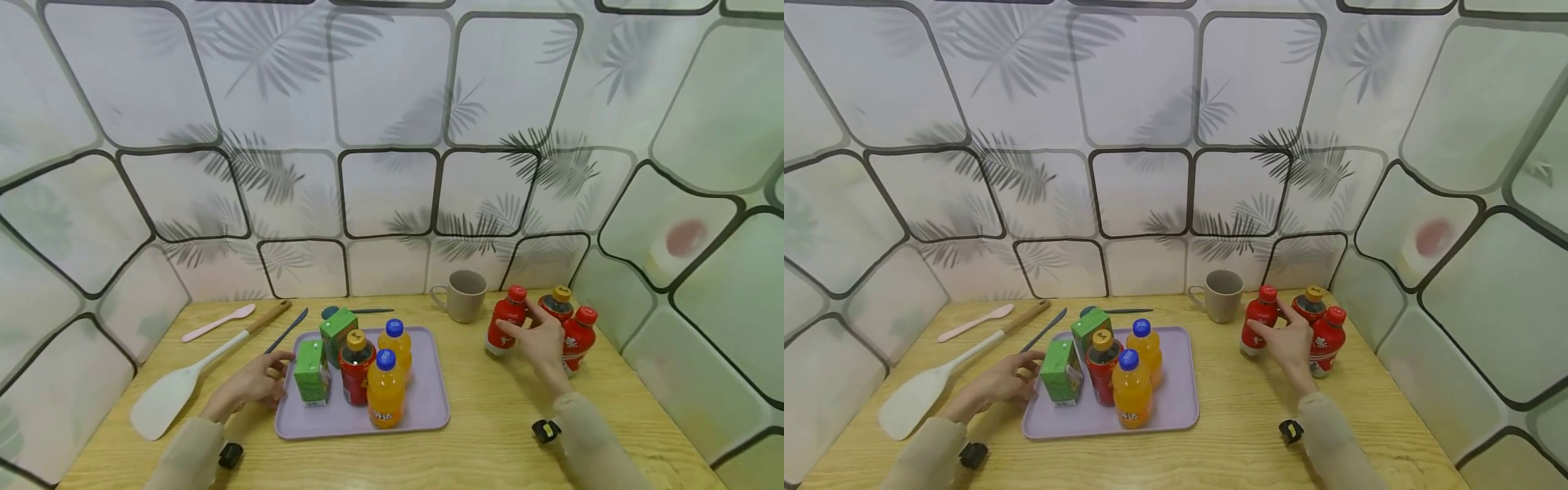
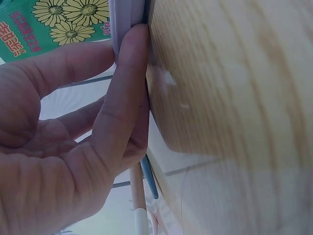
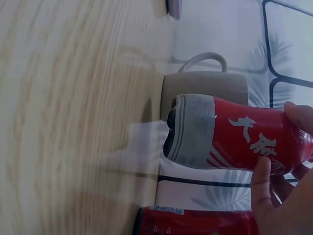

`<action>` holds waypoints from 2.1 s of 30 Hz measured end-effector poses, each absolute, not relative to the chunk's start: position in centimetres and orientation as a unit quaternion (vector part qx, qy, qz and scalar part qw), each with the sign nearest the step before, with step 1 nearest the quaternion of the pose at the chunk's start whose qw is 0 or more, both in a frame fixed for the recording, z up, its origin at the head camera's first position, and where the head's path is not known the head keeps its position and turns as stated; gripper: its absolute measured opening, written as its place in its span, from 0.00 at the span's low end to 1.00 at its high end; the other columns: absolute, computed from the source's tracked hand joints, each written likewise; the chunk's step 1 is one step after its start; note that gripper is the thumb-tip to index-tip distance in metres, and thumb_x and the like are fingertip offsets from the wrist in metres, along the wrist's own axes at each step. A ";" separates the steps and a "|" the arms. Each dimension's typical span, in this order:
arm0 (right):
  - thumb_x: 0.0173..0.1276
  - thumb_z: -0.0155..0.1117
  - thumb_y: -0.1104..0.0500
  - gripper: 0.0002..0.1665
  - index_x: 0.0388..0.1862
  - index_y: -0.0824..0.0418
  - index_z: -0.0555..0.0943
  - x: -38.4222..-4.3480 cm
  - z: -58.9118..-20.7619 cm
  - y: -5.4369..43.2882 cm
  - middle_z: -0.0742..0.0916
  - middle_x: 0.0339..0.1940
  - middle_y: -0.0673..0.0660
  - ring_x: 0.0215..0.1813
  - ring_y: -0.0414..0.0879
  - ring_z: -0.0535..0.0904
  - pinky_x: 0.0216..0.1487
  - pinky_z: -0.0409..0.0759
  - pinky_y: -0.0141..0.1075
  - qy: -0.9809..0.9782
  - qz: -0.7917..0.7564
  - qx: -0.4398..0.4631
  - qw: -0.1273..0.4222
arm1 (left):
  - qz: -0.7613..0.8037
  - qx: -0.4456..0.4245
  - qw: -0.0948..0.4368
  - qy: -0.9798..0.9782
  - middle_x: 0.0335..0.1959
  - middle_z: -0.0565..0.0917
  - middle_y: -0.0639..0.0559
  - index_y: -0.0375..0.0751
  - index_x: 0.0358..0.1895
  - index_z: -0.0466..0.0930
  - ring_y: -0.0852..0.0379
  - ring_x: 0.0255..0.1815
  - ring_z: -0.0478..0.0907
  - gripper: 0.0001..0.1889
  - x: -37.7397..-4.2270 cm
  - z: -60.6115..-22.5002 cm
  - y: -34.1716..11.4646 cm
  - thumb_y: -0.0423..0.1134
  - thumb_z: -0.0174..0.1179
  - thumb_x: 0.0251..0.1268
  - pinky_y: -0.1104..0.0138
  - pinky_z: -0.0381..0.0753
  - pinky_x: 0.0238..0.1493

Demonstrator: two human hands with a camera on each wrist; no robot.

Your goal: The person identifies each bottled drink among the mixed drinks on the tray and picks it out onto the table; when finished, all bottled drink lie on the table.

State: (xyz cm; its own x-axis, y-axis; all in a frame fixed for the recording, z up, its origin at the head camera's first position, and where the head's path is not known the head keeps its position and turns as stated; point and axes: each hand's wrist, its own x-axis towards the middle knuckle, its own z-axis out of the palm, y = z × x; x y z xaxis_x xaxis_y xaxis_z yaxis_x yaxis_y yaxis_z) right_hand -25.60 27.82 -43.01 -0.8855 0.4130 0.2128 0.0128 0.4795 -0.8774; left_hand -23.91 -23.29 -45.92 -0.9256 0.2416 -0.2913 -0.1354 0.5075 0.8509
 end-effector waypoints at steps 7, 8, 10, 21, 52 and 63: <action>0.51 0.79 0.46 0.49 0.71 0.57 0.71 -26.1 -43.4 28.6 0.82 0.61 0.60 0.54 0.52 0.76 0.45 0.71 0.29 -0.843 0.477 -0.129 0.211 | 0.494 0.038 0.189 0.848 0.50 0.70 0.35 0.32 0.68 0.62 0.51 0.29 0.77 0.38 -24.0 -45.8 -23.4 0.18 0.58 0.47 0.59 0.86 0.29; 0.51 0.79 0.46 0.49 0.71 0.57 0.70 -26.1 -43.4 28.6 0.82 0.62 0.61 0.55 0.52 0.76 0.47 0.72 0.31 -0.845 0.474 -0.126 0.212 | 0.493 0.038 0.190 0.848 0.50 0.70 0.35 0.33 0.68 0.62 0.51 0.29 0.77 0.38 -24.0 -45.8 -23.4 0.18 0.57 0.47 0.59 0.86 0.29; 0.51 0.79 0.47 0.49 0.71 0.57 0.71 -26.1 -43.6 28.7 0.81 0.63 0.61 0.57 0.52 0.76 0.51 0.73 0.36 -0.848 0.466 -0.126 0.217 | 0.494 0.036 0.192 0.847 0.50 0.71 0.35 0.33 0.68 0.63 0.51 0.29 0.77 0.38 -24.0 -45.8 -23.3 0.18 0.57 0.47 0.59 0.86 0.29; 0.53 0.77 0.51 0.46 0.70 0.62 0.71 -26.4 -44.2 28.8 0.78 0.65 0.67 0.65 0.63 0.73 0.64 0.73 0.56 -0.860 0.429 -0.129 0.244 | 0.498 0.032 0.193 0.845 0.49 0.70 0.35 0.33 0.68 0.63 0.50 0.30 0.77 0.38 -23.9 -45.8 -23.3 0.19 0.58 0.47 0.58 0.86 0.29; 0.56 0.73 0.65 0.43 0.72 0.62 0.68 -27.2 -44.2 28.7 0.80 0.62 0.68 0.61 0.63 0.77 0.60 0.78 0.56 -0.839 0.433 -0.086 0.317 | 0.495 0.030 0.193 0.847 0.50 0.70 0.36 0.33 0.68 0.63 0.50 0.33 0.76 0.37 -23.8 -45.8 -23.3 0.19 0.58 0.48 0.59 0.86 0.30; 0.55 0.73 0.66 0.42 0.71 0.60 0.70 -27.2 -44.2 28.7 0.82 0.60 0.66 0.52 0.59 0.82 0.50 0.81 0.43 -0.841 0.415 -0.092 0.336 | 0.497 0.035 0.192 0.845 0.49 0.70 0.36 0.33 0.68 0.63 0.50 0.33 0.76 0.38 -23.9 -46.0 -23.4 0.19 0.58 0.48 0.59 0.85 0.29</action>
State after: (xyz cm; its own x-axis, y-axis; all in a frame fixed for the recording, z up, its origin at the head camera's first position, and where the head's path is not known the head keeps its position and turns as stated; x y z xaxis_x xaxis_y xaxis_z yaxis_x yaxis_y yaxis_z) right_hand -27.20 28.75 -44.17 -0.7569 0.4337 0.4889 -0.1239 0.6393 -0.7589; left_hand -23.93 -23.36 -46.04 -0.9236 0.2509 -0.2898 -0.1315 0.5028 0.8543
